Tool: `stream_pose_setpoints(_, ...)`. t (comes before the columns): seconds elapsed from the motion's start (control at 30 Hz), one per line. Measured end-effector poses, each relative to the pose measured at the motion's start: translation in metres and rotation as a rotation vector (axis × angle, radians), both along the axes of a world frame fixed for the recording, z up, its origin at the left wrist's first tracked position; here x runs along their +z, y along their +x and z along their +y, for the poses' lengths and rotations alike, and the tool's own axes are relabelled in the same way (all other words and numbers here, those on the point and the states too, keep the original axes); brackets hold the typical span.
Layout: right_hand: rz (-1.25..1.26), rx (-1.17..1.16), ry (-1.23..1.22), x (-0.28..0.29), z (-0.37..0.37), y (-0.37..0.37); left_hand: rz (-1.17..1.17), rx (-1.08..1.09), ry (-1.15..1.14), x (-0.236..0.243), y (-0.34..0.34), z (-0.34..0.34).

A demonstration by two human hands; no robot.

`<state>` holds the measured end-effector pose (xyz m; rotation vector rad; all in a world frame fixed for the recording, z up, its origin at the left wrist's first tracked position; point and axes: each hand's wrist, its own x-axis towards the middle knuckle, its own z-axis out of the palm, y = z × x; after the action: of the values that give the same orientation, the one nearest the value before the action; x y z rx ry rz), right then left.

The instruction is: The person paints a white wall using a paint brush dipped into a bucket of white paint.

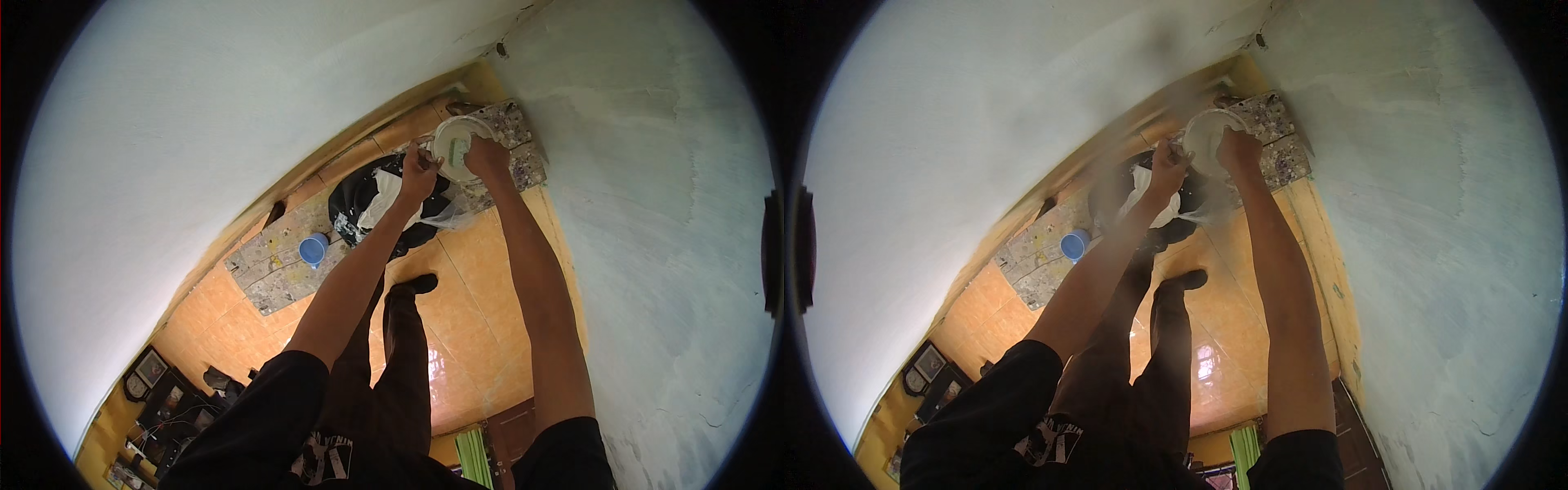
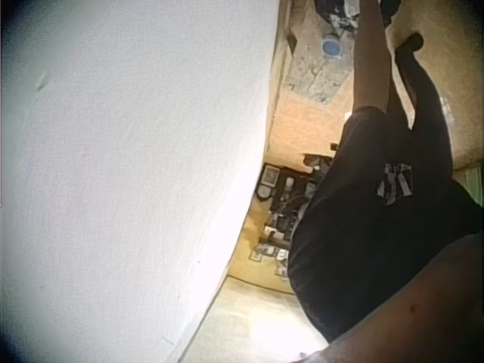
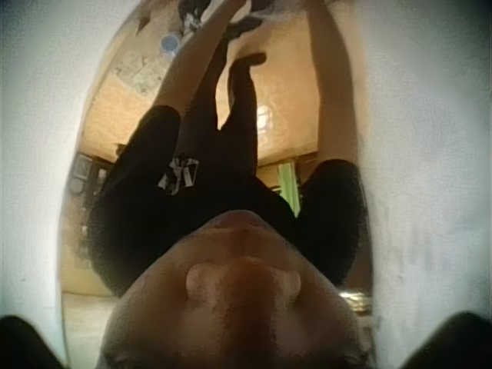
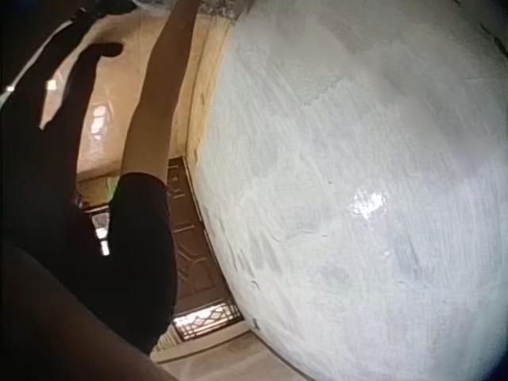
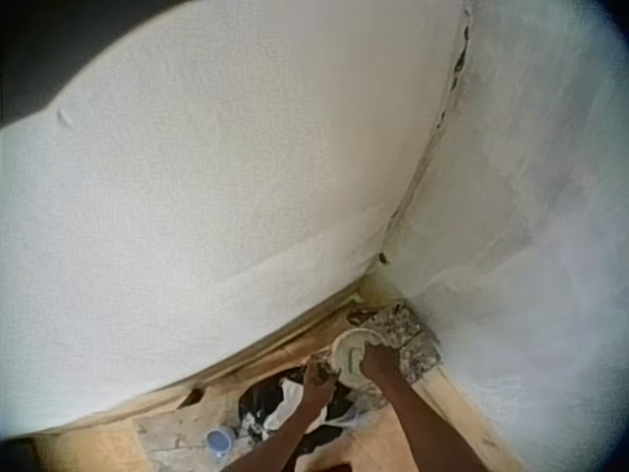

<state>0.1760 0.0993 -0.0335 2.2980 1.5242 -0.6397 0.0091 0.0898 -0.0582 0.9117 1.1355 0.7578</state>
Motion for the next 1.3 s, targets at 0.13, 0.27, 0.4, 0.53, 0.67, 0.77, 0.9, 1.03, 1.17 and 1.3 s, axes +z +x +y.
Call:
stream_pose_setpoints(0.13, 0.026, 0.032, 0.015, 0.005, 0.003, -0.008, 0.006, 0.006, 0.045, -0.001, -0.006, 0.004)
stream_pose_setpoints(0.27, 0.038, 0.035, 0.015, 0.013, 0.002, -0.006, -0.012, 0.014, 0.03, -0.002, -0.003, 0.001)
stream_pose_setpoints(0.4, 0.063, 0.017, 0.076, 0.02, 0.005, -0.012, -0.073, 0.036, 0.064, -0.015, -0.007, 0.004)
stream_pose_setpoints(0.53, 0.06, 0.059, 0.096, 0.03, -0.002, -0.008, -0.034, 0.029, 0.09, -0.019, -0.005, 0.0)
stream_pose_setpoints(0.67, 0.058, 0.09, 0.1, 0.034, 0.004, -0.002, -0.059, 0.03, 0.135, -0.022, -0.007, 0.002)
stream_pose_setpoints(0.77, -0.046, 0.196, 0.201, 0.03, -0.003, 0.005, -0.02, 0.012, 0.146, -0.018, -0.003, -0.002)
stream_pose_setpoints(0.9, 0.014, 0.253, 0.18, 0.037, 0.003, -0.007, -0.05, 0.053, 0.223, -0.019, -0.01, 0.008)
stream_pose_setpoints(1.03, -0.068, 0.344, 0.294, 0.027, -0.007, -0.004, 0.032, 0.003, 0.21, -0.012, -0.005, 0.001)
stream_pose_setpoints(1.17, -0.008, 0.369, 0.322, 0.028, -0.013, -0.009, 0.043, -0.006, 0.2, -0.01, -0.003, -0.001)
stream_pose_setpoints(1.3, -0.078, 0.38, 0.125, 0.049, 0.003, -0.019, 0.01, 0.047, 0.259, -0.019, -0.01, 0.008)
